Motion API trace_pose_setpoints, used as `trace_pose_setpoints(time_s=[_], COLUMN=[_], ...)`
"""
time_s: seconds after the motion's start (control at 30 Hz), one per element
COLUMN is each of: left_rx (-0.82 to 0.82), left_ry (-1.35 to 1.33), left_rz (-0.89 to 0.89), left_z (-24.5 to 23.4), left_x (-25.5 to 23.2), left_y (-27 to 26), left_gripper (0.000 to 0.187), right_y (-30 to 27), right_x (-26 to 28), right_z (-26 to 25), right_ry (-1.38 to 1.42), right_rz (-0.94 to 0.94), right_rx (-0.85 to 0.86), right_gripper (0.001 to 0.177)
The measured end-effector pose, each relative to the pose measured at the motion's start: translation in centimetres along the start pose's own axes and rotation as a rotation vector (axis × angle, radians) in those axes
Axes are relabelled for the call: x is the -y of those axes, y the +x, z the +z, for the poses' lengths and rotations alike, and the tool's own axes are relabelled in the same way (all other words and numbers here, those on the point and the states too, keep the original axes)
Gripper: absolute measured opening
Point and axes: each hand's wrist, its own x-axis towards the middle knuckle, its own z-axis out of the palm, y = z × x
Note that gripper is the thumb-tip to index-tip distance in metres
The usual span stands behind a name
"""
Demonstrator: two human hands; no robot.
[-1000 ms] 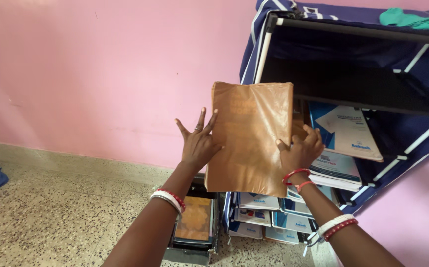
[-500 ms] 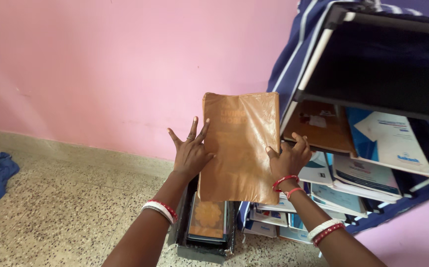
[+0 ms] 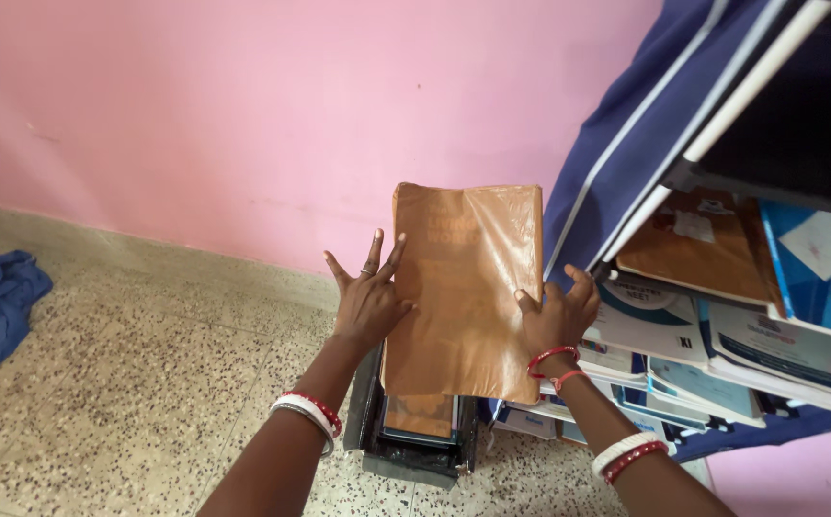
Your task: The person repeatedly picks books and folders from a blue fabric bookshelf and places them into a black plastic bin on the floor. The items include Zoology and Biology textbooks and brown folders. The person handles each item one at a time and stacks them in the bin.
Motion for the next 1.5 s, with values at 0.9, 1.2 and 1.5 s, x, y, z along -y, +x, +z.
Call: trace_pose_setpoints(time_s=[0.9,1.2,1.5], left_rx=[-0.158,0.504,0.358], left_ry=[0.032,-0.055,-0.137], left_rz=[0.005,-0.214,-0.196], left_z=[32.3,44.3,58.7], left_x=[12.2,14.4,16.4], left_y=[-0.5,-1.2,-4.4], left_gripper=[0.061,0.036,0.095], right_y=[-12.8,-19.7,-26.7], right_x=[-13.6,-20.6,-25.0], right_z=[33.4,44.5,53.0], right_ry=[0.029,0.000,-0.159], right_rz=[-0.004,0.084,0.128], right_rx=[0.216,0.313,0.410], right_gripper=[0.041,0.042,0.044])
